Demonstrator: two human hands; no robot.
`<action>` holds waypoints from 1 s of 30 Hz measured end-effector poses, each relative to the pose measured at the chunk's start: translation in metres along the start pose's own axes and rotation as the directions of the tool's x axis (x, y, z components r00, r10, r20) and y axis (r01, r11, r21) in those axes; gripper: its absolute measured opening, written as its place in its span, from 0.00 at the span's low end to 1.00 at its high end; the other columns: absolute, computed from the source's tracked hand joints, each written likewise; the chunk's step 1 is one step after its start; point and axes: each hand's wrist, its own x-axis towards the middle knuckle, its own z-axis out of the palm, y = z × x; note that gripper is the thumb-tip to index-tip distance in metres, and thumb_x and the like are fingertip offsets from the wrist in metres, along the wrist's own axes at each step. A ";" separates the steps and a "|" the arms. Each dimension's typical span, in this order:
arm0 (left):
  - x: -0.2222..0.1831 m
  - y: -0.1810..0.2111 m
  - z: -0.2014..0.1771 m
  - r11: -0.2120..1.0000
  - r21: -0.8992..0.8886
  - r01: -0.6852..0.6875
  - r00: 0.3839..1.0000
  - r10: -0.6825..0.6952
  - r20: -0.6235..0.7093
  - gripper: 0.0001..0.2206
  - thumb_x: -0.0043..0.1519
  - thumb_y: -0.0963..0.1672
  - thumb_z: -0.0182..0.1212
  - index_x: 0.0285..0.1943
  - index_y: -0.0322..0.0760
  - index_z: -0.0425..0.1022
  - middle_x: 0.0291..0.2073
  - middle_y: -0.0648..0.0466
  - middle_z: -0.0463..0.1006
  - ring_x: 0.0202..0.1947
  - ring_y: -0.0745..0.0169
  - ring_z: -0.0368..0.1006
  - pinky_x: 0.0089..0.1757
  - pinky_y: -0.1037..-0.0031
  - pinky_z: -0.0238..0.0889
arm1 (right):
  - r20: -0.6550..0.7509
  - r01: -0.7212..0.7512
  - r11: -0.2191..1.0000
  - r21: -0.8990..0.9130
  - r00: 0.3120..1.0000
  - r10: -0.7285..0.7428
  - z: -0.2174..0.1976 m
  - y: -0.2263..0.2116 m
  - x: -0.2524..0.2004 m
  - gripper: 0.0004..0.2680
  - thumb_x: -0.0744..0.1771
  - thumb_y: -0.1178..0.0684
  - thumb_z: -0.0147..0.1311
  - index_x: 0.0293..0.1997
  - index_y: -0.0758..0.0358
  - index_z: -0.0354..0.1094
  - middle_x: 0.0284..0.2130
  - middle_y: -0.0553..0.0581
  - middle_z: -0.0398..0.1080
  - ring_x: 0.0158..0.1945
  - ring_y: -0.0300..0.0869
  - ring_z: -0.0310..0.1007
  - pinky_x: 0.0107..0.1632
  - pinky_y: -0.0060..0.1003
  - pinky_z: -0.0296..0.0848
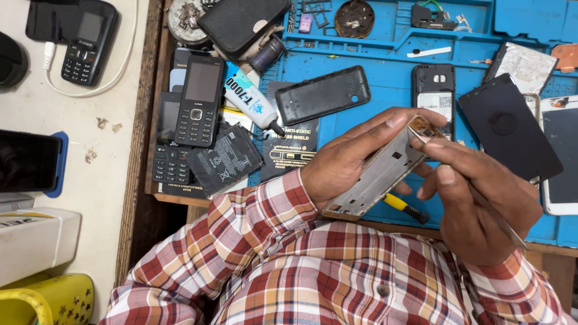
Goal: The person uses a metal pick tool to scrape residue from the interior frame of a disassembled smartphone. They briefly handle a separate black smartphone screen assembly, then resume scraping the frame edges and corners.
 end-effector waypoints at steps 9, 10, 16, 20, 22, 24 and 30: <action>-0.001 0.002 0.001 1.000 0.020 0.002 1.000 -0.003 0.009 0.22 0.81 0.54 0.38 0.74 0.37 0.60 0.62 0.45 0.68 0.57 0.54 0.72 0.50 0.67 0.76 | -0.008 0.091 0.992 -0.088 0.996 -0.092 0.000 0.006 -0.005 0.08 0.70 0.59 0.50 0.51 0.73 0.70 0.44 0.70 0.76 0.36 0.44 0.81 0.35 0.33 0.79; -0.002 0.002 0.002 0.999 0.045 -0.005 1.000 0.005 0.002 0.22 0.81 0.54 0.37 0.74 0.37 0.60 0.61 0.44 0.68 0.56 0.55 0.71 0.50 0.67 0.76 | -0.004 0.141 0.985 -0.097 0.990 -0.142 -0.001 0.008 -0.006 0.07 0.72 0.59 0.50 0.53 0.72 0.70 0.45 0.70 0.76 0.41 0.46 0.82 0.39 0.34 0.80; 0.000 0.003 0.003 0.997 0.073 0.006 1.000 -0.004 -0.031 0.22 0.80 0.54 0.36 0.73 0.37 0.62 0.61 0.44 0.69 0.59 0.55 0.72 0.50 0.65 0.78 | -0.013 0.242 0.964 -0.114 0.969 -0.245 0.000 0.013 -0.008 0.06 0.74 0.61 0.53 0.57 0.68 0.70 0.49 0.69 0.76 0.48 0.48 0.82 0.45 0.34 0.82; 0.001 0.004 0.005 0.995 0.097 0.018 0.999 -0.014 -0.043 0.23 0.80 0.55 0.36 0.73 0.38 0.62 0.62 0.44 0.70 0.59 0.54 0.73 0.50 0.65 0.79 | -0.023 0.194 0.977 -0.087 0.980 -0.197 0.000 0.011 -0.007 0.05 0.72 0.62 0.52 0.53 0.69 0.70 0.47 0.70 0.76 0.42 0.44 0.82 0.38 0.31 0.80; 0.001 0.005 0.006 0.994 0.105 0.020 0.999 -0.016 -0.041 0.23 0.80 0.55 0.36 0.73 0.38 0.62 0.62 0.44 0.70 0.59 0.54 0.73 0.50 0.65 0.79 | -0.024 0.165 0.983 -0.079 0.986 -0.167 0.000 0.010 -0.006 0.05 0.71 0.62 0.52 0.52 0.70 0.70 0.47 0.70 0.76 0.40 0.43 0.81 0.37 0.31 0.80; 0.000 0.006 0.008 0.992 0.121 0.023 0.999 -0.017 -0.044 0.23 0.79 0.55 0.37 0.73 0.38 0.62 0.62 0.44 0.69 0.58 0.53 0.74 0.50 0.64 0.79 | -0.022 0.154 0.985 -0.082 0.987 -0.156 0.000 0.009 -0.006 0.05 0.71 0.61 0.52 0.52 0.70 0.70 0.47 0.70 0.76 0.39 0.43 0.81 0.36 0.30 0.79; -0.001 0.009 0.013 0.992 0.119 0.038 0.995 -0.027 -0.093 0.25 0.77 0.55 0.40 0.74 0.37 0.62 0.62 0.45 0.70 0.61 0.53 0.74 0.50 0.64 0.79 | -0.057 0.142 0.985 -0.100 0.987 -0.148 -0.002 0.006 0.000 0.07 0.74 0.58 0.49 0.54 0.71 0.70 0.48 0.68 0.76 0.36 0.40 0.80 0.35 0.28 0.78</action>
